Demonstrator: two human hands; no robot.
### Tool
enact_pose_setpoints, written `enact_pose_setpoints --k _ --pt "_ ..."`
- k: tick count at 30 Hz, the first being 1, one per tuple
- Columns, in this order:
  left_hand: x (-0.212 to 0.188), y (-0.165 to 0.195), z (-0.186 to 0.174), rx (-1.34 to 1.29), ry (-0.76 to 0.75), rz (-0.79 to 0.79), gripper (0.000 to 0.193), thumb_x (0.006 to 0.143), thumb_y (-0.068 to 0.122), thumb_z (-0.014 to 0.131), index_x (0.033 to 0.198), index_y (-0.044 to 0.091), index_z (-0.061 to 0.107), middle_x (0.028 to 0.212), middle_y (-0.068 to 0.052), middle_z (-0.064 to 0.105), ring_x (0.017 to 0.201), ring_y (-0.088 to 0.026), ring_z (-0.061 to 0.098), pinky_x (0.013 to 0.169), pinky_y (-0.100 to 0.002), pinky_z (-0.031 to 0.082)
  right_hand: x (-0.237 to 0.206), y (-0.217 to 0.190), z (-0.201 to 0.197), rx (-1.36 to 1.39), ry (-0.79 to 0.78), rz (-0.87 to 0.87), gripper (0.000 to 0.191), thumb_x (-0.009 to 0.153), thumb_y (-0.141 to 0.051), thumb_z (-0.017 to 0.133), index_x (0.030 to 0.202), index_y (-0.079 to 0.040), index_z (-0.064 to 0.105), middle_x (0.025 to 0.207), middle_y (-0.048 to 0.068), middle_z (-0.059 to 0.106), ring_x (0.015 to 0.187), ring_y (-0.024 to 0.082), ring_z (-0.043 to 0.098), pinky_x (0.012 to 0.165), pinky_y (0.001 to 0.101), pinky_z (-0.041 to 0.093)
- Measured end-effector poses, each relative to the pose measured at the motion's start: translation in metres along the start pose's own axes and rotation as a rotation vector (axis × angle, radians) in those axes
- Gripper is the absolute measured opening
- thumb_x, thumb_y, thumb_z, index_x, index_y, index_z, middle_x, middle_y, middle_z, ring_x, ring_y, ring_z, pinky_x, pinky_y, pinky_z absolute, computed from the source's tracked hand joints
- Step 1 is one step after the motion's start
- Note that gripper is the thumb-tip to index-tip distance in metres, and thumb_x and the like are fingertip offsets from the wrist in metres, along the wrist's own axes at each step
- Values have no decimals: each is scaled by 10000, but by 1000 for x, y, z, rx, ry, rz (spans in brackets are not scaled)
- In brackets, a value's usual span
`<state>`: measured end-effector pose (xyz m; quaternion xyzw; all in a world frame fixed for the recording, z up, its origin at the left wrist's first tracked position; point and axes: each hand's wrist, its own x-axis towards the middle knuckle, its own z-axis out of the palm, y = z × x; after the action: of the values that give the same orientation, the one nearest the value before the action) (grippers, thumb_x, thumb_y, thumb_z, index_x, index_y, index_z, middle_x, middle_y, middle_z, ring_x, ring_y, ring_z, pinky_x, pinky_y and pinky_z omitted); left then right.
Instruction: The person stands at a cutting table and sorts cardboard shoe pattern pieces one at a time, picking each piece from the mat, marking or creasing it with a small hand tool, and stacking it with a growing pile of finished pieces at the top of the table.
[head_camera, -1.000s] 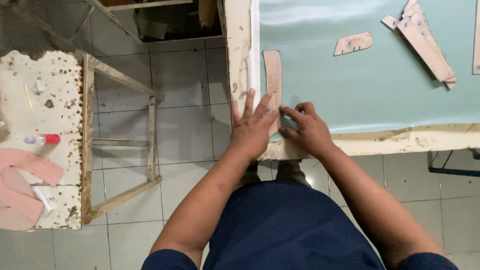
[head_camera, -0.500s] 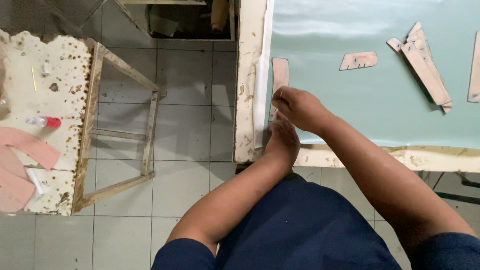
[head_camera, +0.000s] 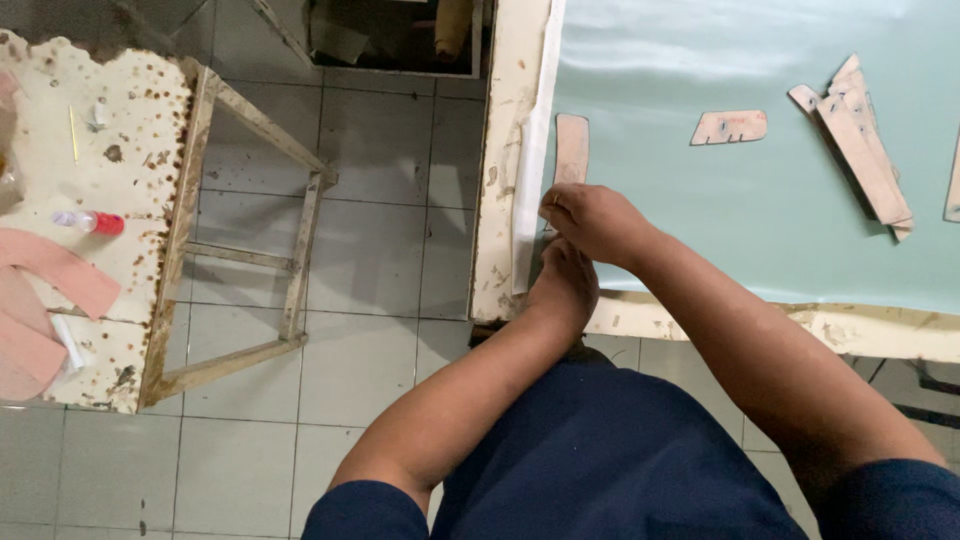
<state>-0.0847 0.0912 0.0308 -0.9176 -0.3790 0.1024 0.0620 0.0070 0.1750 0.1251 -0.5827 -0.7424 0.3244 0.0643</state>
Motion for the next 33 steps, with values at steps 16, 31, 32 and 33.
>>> enact_pose_setpoints --k 16,31,32,33 --pt "78 -74 -76 -1203 65 -501 598 1058 166 489 1540 -54 209 1572 -293 313 1293 -444 494 949 -468 518 85 47 -83 -161 200 -153 201 1015 -200 594 1024 -47 724 985 159 719 849 402 665 741 488 533" --pt "136 -120 11 -486 -396 -188 932 857 -58 567 1615 -57 25 1722 -188 -21 1297 -267 598 763 -371 615 174 81 -53 -63 288 -143 189 1034 -209 626 1041 -39 709 974 165 723 852 392 664 749 467 528" --pt "134 -121 9 -490 -382 -192 928 847 -46 574 1601 -54 33 1715 -188 -22 1314 -267 581 756 -375 614 173 81 -53 -56 283 -136 188 1034 -206 624 1046 -40 711 984 166 722 858 391 664 753 467 528" --pt "136 -119 9 -490 -379 -191 931 843 -52 570 1601 -53 30 1714 -188 -26 1311 -266 581 753 -372 615 173 86 -53 -46 282 -126 187 1035 -203 622 1051 -40 712 993 168 722 863 389 664 758 466 528"
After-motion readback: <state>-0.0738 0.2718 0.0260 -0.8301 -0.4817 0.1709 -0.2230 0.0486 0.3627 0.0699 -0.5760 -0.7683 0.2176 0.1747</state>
